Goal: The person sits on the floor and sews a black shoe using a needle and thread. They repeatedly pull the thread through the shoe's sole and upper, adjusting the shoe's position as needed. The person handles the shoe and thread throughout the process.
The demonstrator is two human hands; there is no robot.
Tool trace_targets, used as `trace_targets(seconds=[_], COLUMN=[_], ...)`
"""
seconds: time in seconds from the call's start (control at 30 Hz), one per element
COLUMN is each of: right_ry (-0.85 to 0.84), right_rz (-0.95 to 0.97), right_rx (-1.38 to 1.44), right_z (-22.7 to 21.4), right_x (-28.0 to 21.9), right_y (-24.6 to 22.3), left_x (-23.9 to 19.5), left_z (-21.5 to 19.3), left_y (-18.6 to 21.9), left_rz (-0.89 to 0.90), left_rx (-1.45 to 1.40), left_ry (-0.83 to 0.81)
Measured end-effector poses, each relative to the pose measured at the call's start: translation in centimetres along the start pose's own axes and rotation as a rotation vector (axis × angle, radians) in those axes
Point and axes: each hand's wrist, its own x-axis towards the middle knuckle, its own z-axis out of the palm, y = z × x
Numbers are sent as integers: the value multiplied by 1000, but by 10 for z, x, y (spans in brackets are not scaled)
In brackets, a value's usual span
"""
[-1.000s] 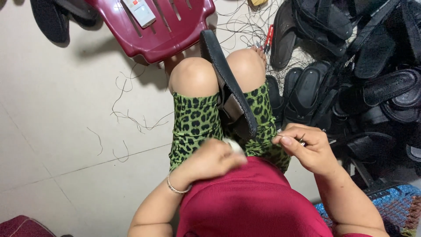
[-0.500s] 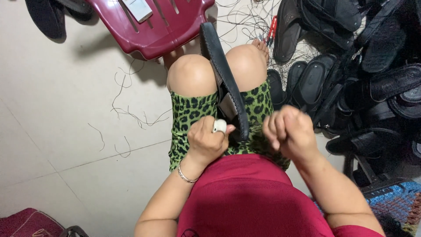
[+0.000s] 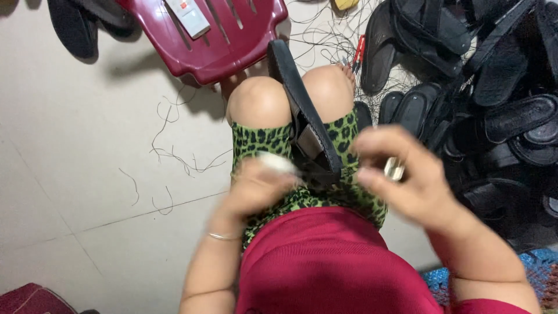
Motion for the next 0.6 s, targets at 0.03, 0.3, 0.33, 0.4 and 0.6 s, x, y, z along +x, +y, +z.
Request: trace_targets(seconds=[0.03, 0.3, 0.33, 0.4, 0.6], right_ry=[7, -386, -452, -532, -603], right_rz=[196, 220, 233, 243, 169], right_rx=[-71, -558, -639, -723, -864], right_z=[-11, -36, -33, -31, -35], right_x=[-1, -46, -45, -44, -38], right_y=[5, 46, 44, 43, 45], left_x=[-46, -92, -69, -31, -6], left_z=[-44, -83, -56, -12, 58], left_y=[-30, -34, -24, -2, -4], left_rz=[-320, -540, -479, -421, 44], left_rx=[81, 1291, 1030, 761, 909], left_ry=[200, 591, 672, 755, 85])
